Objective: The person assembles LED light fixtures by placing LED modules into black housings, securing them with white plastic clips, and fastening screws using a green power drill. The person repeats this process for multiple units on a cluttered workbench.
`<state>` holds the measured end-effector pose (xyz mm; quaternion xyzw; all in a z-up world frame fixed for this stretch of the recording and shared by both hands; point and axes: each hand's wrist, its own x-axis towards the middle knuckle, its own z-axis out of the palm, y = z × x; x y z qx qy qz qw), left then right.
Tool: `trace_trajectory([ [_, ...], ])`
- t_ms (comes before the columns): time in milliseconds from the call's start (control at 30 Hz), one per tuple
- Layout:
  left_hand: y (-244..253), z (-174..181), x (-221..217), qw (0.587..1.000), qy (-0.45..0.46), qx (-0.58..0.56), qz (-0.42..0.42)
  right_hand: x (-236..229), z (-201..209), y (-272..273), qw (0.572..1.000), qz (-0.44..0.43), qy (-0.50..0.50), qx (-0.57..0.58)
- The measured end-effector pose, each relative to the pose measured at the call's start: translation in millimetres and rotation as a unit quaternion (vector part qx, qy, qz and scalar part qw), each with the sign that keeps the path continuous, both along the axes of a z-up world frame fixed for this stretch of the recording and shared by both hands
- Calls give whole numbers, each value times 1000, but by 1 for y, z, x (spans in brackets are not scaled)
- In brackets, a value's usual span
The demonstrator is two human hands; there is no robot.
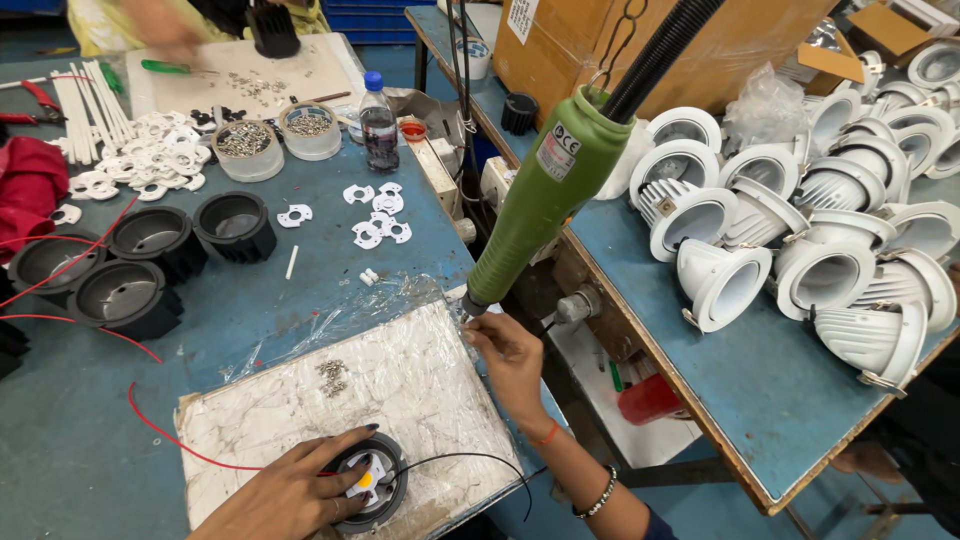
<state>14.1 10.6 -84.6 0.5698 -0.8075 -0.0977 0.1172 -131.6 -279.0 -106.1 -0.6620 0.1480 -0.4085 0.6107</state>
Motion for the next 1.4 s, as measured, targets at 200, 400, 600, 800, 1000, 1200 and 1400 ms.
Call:
trace_trajectory([
  [200, 2, -3, -1, 999, -7, 28, 16, 7, 6, 5, 999, 27, -20, -9],
  [400, 3, -1, -1, 1000, -9, -6, 6, 4, 7, 13, 999, 51, -10, 1],
  [600, 2, 4, -3, 998, 39, 32, 49, 5, 11, 16, 999, 53, -4, -6],
  [800, 1, 14, -4, 999, 26, 11, 46, 10, 17, 13, 998, 44, -21, -35],
  [1000, 0, 28, -9, 996, 42, 42, 60, 12, 26, 5, 996, 52, -24, -61],
  [1200, 1, 30, -9, 995, 59, 44, 63, 12, 35, 4, 994, 40, -24, -102],
  [1400, 8, -11, 5, 999, 41, 14, 32, 1, 42, -8, 983, 66, -102, -138],
])
